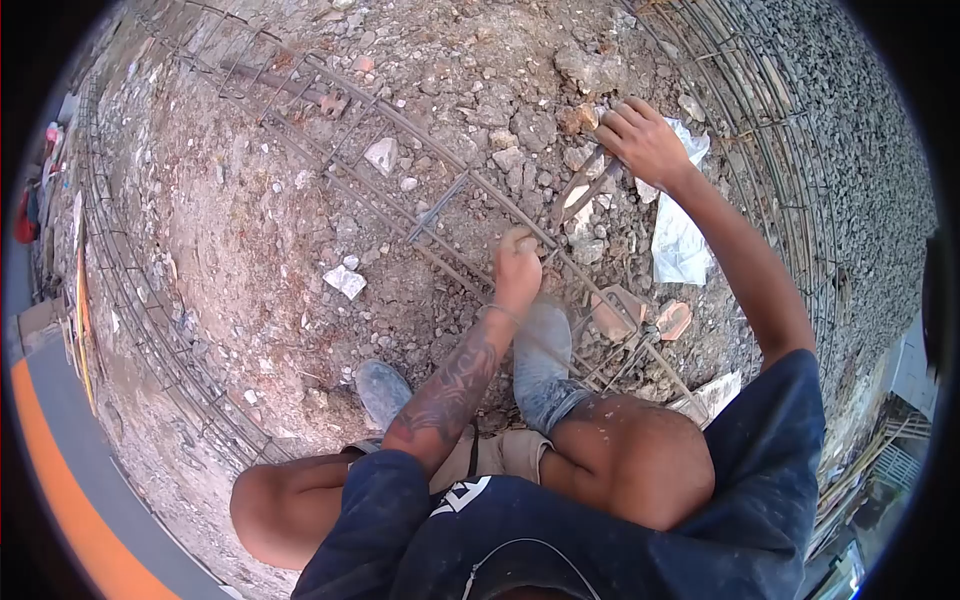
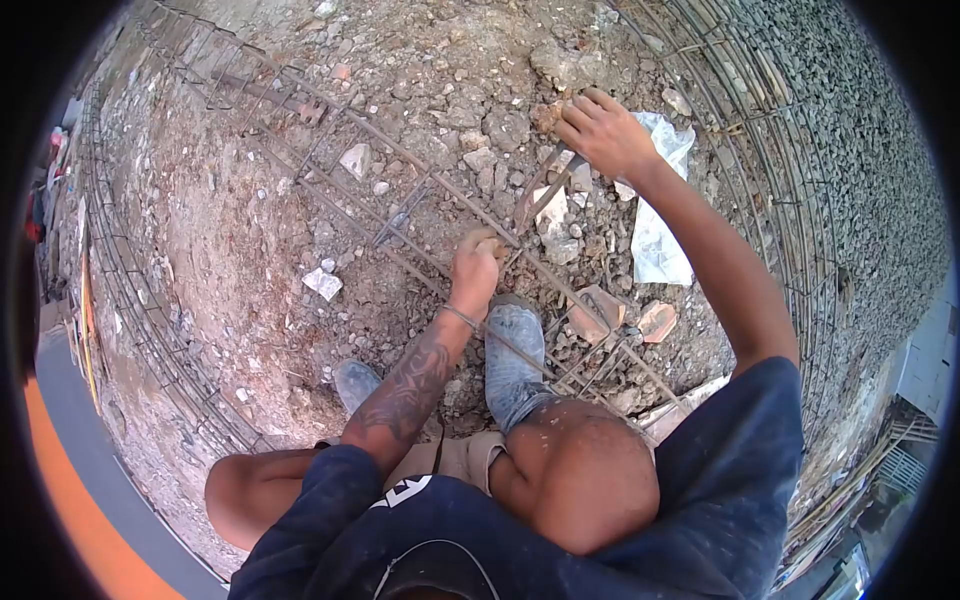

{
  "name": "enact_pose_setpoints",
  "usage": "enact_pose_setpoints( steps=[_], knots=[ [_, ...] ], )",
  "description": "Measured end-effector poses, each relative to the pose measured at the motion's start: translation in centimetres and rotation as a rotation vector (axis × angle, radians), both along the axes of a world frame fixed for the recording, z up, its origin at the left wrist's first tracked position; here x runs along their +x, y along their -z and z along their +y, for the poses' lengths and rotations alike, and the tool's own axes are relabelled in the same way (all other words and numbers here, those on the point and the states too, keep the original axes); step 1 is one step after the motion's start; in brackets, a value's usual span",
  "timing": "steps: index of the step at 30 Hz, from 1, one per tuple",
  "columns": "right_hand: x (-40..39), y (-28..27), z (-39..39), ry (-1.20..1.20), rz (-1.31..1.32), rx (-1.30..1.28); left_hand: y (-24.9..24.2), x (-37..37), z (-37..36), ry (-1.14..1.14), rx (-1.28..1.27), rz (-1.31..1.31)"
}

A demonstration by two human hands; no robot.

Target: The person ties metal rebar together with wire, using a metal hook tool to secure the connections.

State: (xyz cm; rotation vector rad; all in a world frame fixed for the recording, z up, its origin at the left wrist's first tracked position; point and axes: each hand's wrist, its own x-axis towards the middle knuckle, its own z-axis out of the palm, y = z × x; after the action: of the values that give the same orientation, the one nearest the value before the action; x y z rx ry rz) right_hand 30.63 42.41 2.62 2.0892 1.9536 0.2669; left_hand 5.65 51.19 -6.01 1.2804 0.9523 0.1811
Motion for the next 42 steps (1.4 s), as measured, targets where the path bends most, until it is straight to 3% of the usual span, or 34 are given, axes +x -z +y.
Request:
enact_pose_setpoints(
  steps=[1,2,3,6,9,12,15,19,23,25,27,29,30,34,37,40,41,42],
  knots=[
    [0.0,0.4,0.3,0.008,0.000,0.003,1.0,0.0,0.8,0.140,-0.477,-0.063],
    [0.0,1.2,0.8,0.029,-0.056,0.090,0.6,0.3,1.0,0.111,-0.592,-0.033],
    [0.0,1.9,1.4,0.043,-0.119,0.180,0.6,0.4,1.2,0.108,-0.586,-0.045],
    [0.0,5.6,-1.9,0.271,-0.032,0.121,1.2,1.2,1.4,0.066,-0.752,0.126],
    [-2.1,6.3,-6.1,0.541,0.125,0.065,4.7,0.9,2.2,0.185,-0.882,0.016],
    [-4.3,8.3,-9.6,0.701,0.215,0.059,4.4,0.9,2.6,0.246,-0.986,0.026],
    [-6.3,8.1,-9.0,0.832,0.178,0.205,4.3,0.8,2.4,0.194,-1.027,0.002],
    [-4.3,5.6,-5.4,0.828,0.114,0.146,2.3,0.8,2.3,0.095,-1.046,0.014],
    [-1.9,8.6,-4.9,0.629,-0.072,0.157,4.7,-0.2,2.4,0.187,-1.063,-0.075],
    [-2.1,9.0,-5.2,0.734,0.044,-0.054,4.9,-0.2,2.7,0.206,-1.042,-0.093],
    [-1.9,9.0,-5.7,0.711,-0.033,0.065,5.2,-0.1,2.9,0.274,-1.044,-0.090],
    [-2.0,6.9,-5.4,1.047,0.083,-0.276,4.3,-0.2,2.9,0.273,-1.023,-0.121],
    [-1.2,8.7,-7.2,1.040,0.003,-0.118,3.9,0.0,2.8,0.279,-0.997,-0.163],
    [-0.9,7.8,-9.2,0.966,-0.040,-0.080,2.8,-0.5,2.6,0.131,-1.104,-0.107],
    [-3.0,8.0,-9.1,0.972,0.072,0.086,2.4,-1.6,2.1,0.074,-1.094,-0.175],
    [-6.0,7.2,-7.7,0.921,0.417,0.413,-0.4,-3.0,0.4,0.069,-0.286,-0.047],
    [-7.3,6.4,-7.0,0.861,0.564,0.530,-1.8,-3.2,-0.3,0.067,-0.284,-0.043],
    [-9.1,4.7,-6.0,0.805,0.803,0.539,-3.3,-3.3,-0.9,0.140,-0.007,-0.056]
  ],
)
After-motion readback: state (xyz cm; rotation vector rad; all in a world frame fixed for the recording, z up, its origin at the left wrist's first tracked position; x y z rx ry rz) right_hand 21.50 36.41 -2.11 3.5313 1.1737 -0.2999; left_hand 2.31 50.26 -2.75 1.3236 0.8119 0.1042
